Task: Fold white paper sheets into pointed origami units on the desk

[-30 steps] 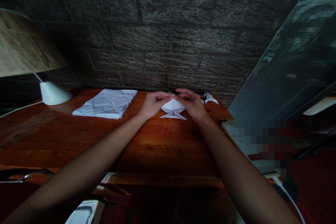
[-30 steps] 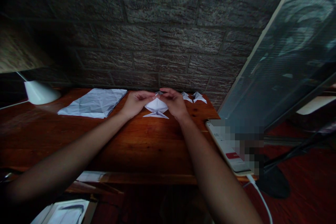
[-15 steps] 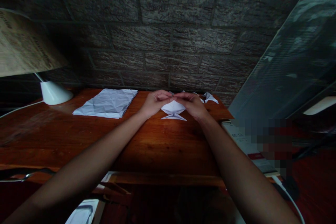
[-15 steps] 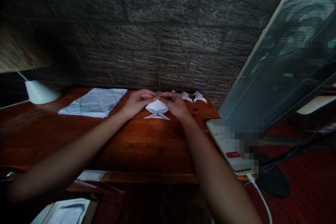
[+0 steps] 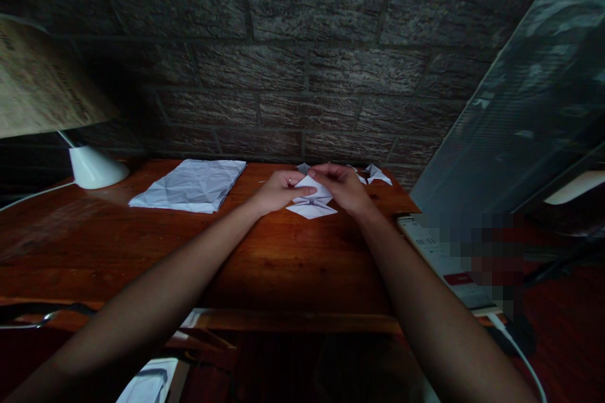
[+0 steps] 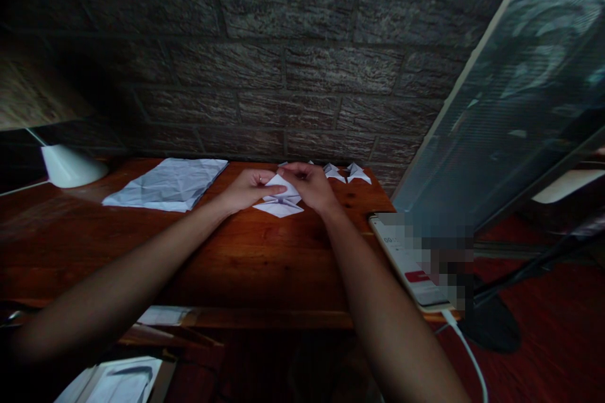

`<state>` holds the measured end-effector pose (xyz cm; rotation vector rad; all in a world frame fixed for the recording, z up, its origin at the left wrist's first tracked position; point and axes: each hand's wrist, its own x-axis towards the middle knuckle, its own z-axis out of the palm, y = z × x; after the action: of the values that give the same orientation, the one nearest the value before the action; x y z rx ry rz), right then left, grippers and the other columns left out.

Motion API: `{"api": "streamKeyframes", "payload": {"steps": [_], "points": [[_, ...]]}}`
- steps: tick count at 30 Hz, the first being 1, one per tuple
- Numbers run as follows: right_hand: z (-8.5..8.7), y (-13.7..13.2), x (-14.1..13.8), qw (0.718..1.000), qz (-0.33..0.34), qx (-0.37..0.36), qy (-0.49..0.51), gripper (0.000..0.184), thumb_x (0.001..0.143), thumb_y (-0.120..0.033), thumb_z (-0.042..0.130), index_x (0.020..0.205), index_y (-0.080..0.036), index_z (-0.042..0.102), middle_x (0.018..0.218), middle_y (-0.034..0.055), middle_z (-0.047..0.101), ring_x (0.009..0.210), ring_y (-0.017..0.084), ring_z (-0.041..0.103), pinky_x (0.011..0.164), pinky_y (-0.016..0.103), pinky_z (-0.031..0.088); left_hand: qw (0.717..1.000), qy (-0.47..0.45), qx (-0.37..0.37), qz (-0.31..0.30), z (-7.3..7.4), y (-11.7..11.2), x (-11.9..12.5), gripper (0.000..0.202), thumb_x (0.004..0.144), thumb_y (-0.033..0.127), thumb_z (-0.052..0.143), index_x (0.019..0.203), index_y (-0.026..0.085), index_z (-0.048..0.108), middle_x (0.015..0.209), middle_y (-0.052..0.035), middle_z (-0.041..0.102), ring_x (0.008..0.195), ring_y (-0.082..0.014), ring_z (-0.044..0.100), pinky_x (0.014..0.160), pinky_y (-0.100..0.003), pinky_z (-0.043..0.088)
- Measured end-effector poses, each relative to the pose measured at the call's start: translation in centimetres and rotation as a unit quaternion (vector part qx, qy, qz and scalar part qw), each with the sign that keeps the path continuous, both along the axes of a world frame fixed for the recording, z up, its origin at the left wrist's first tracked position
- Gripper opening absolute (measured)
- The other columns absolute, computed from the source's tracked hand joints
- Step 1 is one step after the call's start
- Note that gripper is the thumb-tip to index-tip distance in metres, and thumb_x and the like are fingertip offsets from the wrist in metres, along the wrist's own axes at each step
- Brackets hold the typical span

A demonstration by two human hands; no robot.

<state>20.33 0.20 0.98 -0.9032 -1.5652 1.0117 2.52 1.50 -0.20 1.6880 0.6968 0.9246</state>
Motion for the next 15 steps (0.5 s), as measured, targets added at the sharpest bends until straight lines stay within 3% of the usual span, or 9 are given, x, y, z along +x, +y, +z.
{"api": "streamKeyframes", "payload": {"steps": [8, 12, 15], "points": [[-0.54, 0.64, 0.41, 1.000, -0.010, -0.006, -0.013, 0.029, 0.073, -0.045, 0.073, 0.086, -0.018, 0.076, 0.086, 0.0035, 0.074, 0.076, 0.016, 0.062, 0.073, 0.031, 0.048, 0.999, -0.040, -0.023, 0.021, -0.44, 0.04, 0.23, 0.029, 0.066, 0.026, 0.081, 0.090, 0.013, 0.071, 0.082, -0.0029, 0.069, 0.067, -0.0106, 0.059, 0.061, -0.022, 0.043], [-0.66, 0.78, 0.62, 1.000, -0.013, -0.016, -0.016, 0.028, 0.074, -0.042, 0.072, 0.088, -0.018, 0.076, 0.089, 0.0046, 0.075, 0.078, 0.017, 0.063, 0.078, 0.033, 0.048, 0.995, -0.060, -0.067, 0.029, -0.39, 0.15, 0.09, 0.041, 0.063, 0.022, 0.084, 0.100, 0.014, 0.070, 0.091, -0.0043, 0.071, 0.075, -0.0124, 0.062, 0.069, -0.025, 0.048], [-0.67, 0.65, 0.59, 0.999, -0.030, -0.019, -0.012, 0.028, 0.074, -0.042, 0.073, 0.088, -0.018, 0.076, 0.087, 0.0039, 0.075, 0.077, 0.016, 0.063, 0.077, 0.032, 0.048, 0.992, -0.064, -0.106, 0.011, -0.34, 0.25, -0.04, 0.040, 0.061, 0.019, 0.084, 0.098, 0.013, 0.071, 0.090, -0.0043, 0.071, 0.074, -0.0123, 0.063, 0.072, -0.027, 0.049]]}}
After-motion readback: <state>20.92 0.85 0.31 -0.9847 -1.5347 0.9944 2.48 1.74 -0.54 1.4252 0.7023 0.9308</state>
